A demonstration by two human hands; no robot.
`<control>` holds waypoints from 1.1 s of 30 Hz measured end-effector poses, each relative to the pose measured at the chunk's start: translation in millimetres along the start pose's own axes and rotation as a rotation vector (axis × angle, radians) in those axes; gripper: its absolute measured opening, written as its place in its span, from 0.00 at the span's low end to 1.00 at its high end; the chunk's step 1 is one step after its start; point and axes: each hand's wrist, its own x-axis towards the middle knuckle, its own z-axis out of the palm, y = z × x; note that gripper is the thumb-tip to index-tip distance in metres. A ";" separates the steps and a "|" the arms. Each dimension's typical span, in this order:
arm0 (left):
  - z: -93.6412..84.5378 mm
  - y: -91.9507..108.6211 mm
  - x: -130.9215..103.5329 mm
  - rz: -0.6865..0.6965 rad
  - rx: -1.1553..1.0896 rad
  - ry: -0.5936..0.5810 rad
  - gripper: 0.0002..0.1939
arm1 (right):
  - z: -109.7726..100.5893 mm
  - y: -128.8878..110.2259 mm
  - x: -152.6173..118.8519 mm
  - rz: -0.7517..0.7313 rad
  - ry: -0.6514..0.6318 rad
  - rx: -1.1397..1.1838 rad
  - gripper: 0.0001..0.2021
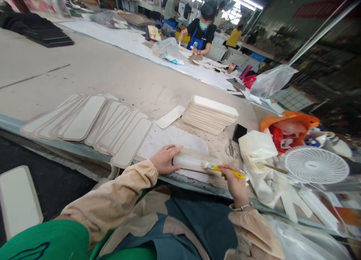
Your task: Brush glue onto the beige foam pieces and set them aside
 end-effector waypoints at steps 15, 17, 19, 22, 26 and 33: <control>1.1 -1.6 -0.4 0.030 0.018 -0.001 0.47 | 63.9 -32.4 -14.6 -0.018 -0.237 0.095 0.09; -0.3 -0.6 -0.3 0.028 0.025 -0.010 0.46 | 39.3 -20.2 -9.8 0.050 -0.191 0.061 0.10; -1.3 0.4 -0.2 0.024 0.029 -0.014 0.45 | 11.3 -6.6 -5.4 0.104 -0.114 0.026 0.11; -1.2 0.9 -0.3 0.026 0.027 -0.014 0.45 | -25.6 9.0 -1.9 0.137 0.021 -0.034 0.13; 0.4 0.1 -0.4 0.032 0.023 -0.001 0.44 | -47.0 9.2 -4.0 0.122 0.181 -0.119 0.12; 0.0 1.4 -0.3 -0.001 -0.017 0.017 0.48 | 29.6 -25.4 -7.4 -0.003 0.025 0.215 0.11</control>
